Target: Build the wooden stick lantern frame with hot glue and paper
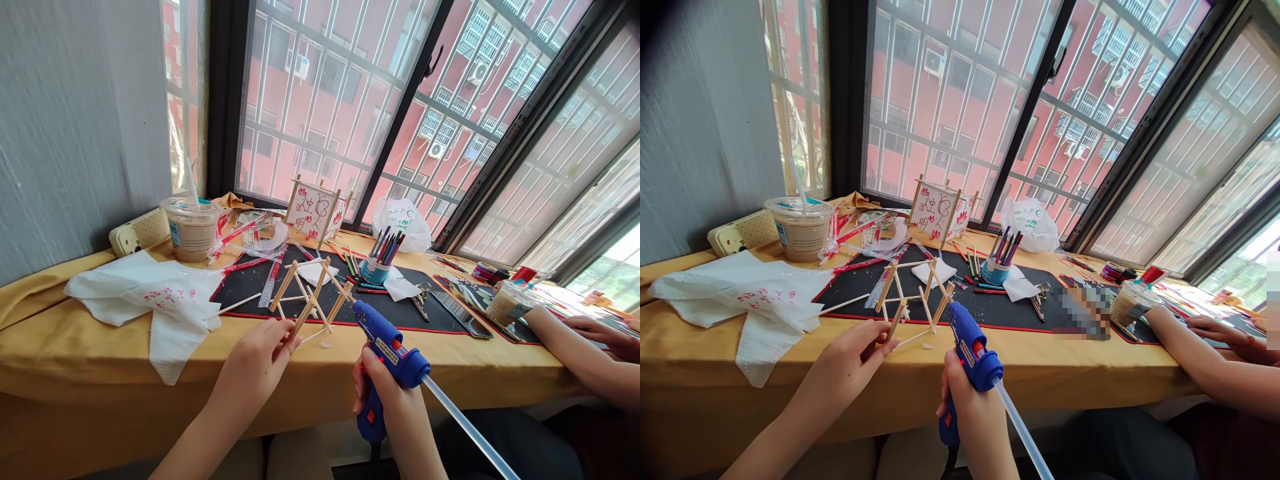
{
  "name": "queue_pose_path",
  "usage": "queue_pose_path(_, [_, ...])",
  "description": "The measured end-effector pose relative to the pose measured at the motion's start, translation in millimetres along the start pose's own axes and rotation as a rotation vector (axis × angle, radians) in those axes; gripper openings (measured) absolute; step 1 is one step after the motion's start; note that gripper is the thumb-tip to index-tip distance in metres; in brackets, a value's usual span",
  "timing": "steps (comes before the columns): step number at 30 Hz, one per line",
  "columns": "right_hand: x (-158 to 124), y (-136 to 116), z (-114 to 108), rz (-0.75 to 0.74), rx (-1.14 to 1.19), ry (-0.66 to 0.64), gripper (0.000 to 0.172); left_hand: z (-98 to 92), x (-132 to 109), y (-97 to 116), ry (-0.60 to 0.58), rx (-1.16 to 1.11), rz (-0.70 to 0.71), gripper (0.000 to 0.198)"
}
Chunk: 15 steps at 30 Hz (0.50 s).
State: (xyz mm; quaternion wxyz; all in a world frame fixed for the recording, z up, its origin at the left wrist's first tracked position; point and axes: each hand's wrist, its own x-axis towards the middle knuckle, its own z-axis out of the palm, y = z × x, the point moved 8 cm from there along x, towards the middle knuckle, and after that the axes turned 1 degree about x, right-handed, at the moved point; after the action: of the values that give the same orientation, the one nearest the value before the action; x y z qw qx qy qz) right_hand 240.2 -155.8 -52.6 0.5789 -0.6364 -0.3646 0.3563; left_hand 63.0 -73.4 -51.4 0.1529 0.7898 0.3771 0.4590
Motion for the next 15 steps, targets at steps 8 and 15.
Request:
queue_pose_path(8, [-10.6, -3.8, 9.3, -0.008, 0.139, -0.057, 0.046, 0.8, -0.3, -2.2, 0.028, 0.029, 0.010, 0.032])
queue_pose_path(15, [-25.3, 2.3, 27.5, 0.038, 0.246, -0.229, 0.046, 2.1, -1.9, -3.6, 0.032, 0.033, 0.011, 0.028])
